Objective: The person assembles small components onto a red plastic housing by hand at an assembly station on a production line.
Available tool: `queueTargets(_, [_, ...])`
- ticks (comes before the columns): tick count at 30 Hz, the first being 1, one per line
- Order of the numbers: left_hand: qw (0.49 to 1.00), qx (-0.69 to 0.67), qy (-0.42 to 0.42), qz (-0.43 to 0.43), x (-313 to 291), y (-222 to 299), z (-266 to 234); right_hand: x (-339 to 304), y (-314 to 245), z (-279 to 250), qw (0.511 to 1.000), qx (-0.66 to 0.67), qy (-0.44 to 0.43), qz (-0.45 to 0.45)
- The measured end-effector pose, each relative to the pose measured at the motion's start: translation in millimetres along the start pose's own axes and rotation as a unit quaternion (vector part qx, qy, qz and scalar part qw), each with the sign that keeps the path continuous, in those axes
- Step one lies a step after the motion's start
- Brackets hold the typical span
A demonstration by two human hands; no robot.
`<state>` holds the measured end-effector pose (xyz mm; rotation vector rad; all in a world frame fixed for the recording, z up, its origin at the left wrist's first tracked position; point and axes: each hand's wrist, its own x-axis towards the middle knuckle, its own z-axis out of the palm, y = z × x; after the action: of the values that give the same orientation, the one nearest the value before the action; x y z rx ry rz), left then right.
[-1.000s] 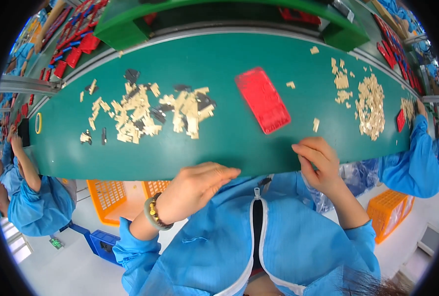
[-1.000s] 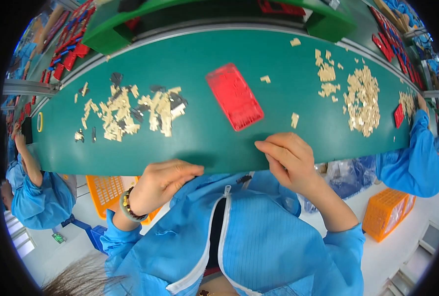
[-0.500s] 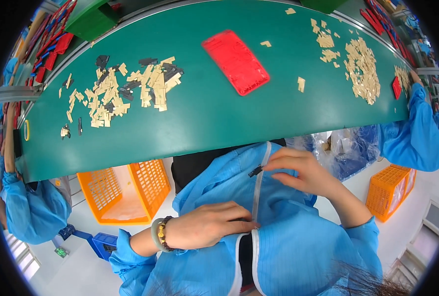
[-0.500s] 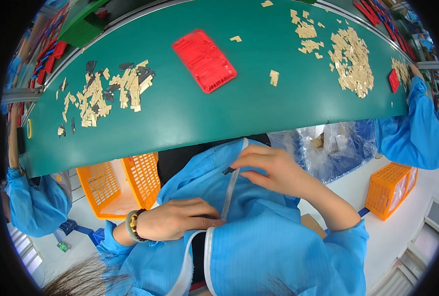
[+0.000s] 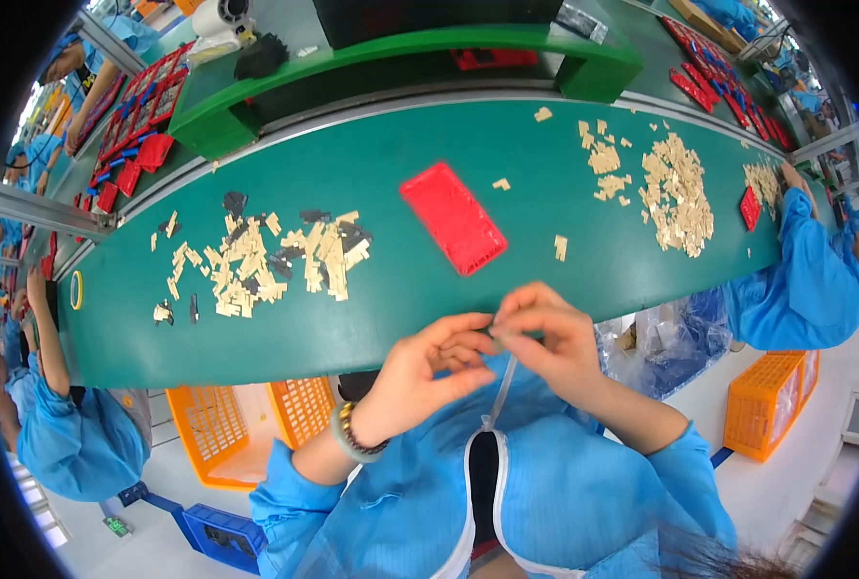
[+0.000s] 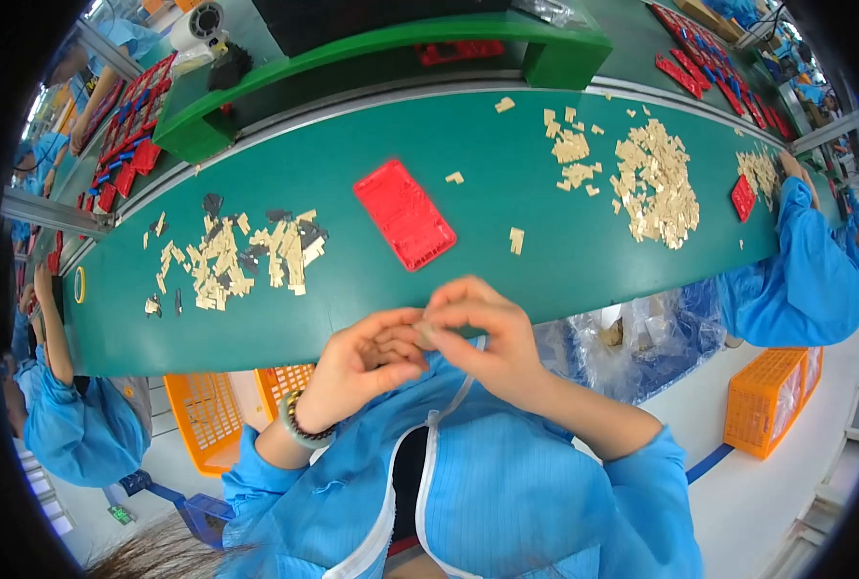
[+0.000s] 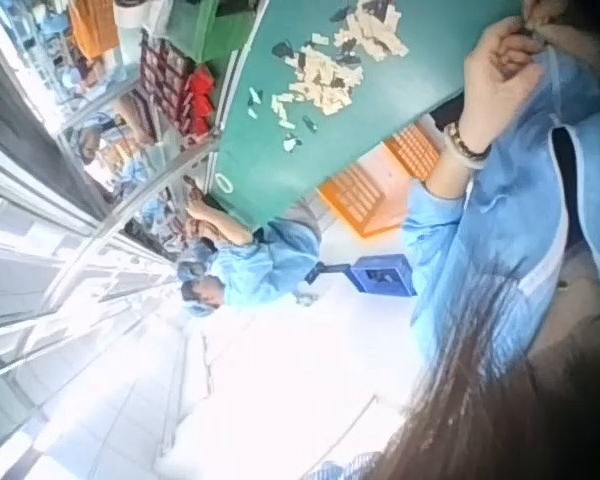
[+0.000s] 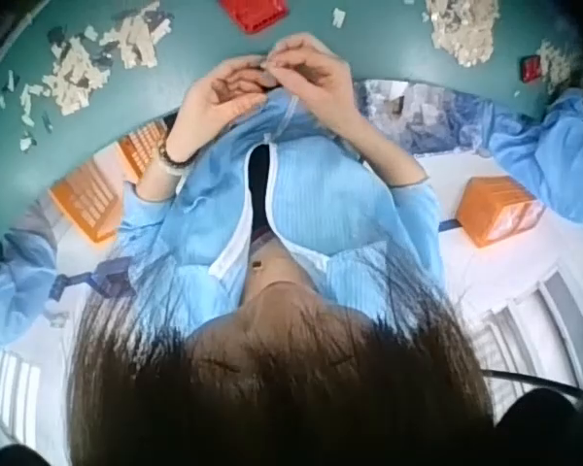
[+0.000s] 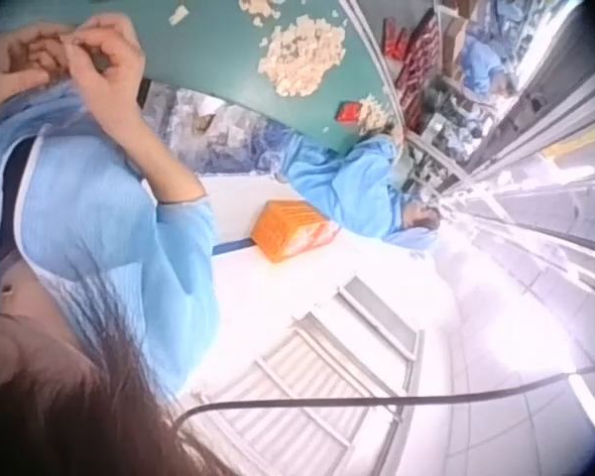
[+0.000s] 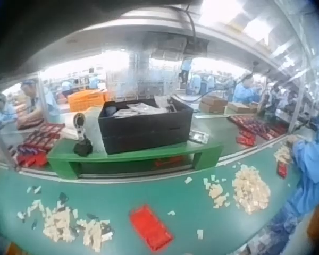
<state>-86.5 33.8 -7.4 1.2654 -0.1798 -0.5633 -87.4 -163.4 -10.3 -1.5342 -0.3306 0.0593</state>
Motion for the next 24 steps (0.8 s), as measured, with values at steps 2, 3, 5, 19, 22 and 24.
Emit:
queueTargets(2, [0.996,-0.083,-0.006,-0.019,14,3,-2,17,4,5,0.997,0.07,0.012,0.024])
queueTargets(3, [0.996,-0.086,-0.009,-0.008,22,3,-7,26,7,5,0.988,0.142,0.025,0.055])
queueTargets(5, [0.997,-0.072,0.008,0.004,32,8,-12,40,5,3,0.996,0.074,0.044,0.027])
queueTargets(19, [0.85,0.396,0.117,0.327,52,36,-24,67,-3,-12,0.978,-0.139,-0.068,-0.142])
queueTargets(22, [0.847,0.384,0.039,0.366,56,37,-28,66,-5,-20,0.986,-0.116,-0.089,-0.077])
queueTargets(24, [0.867,0.343,0.0,0.362,55,38,-26,66,0,-29,0.98,-0.174,-0.053,-0.077])
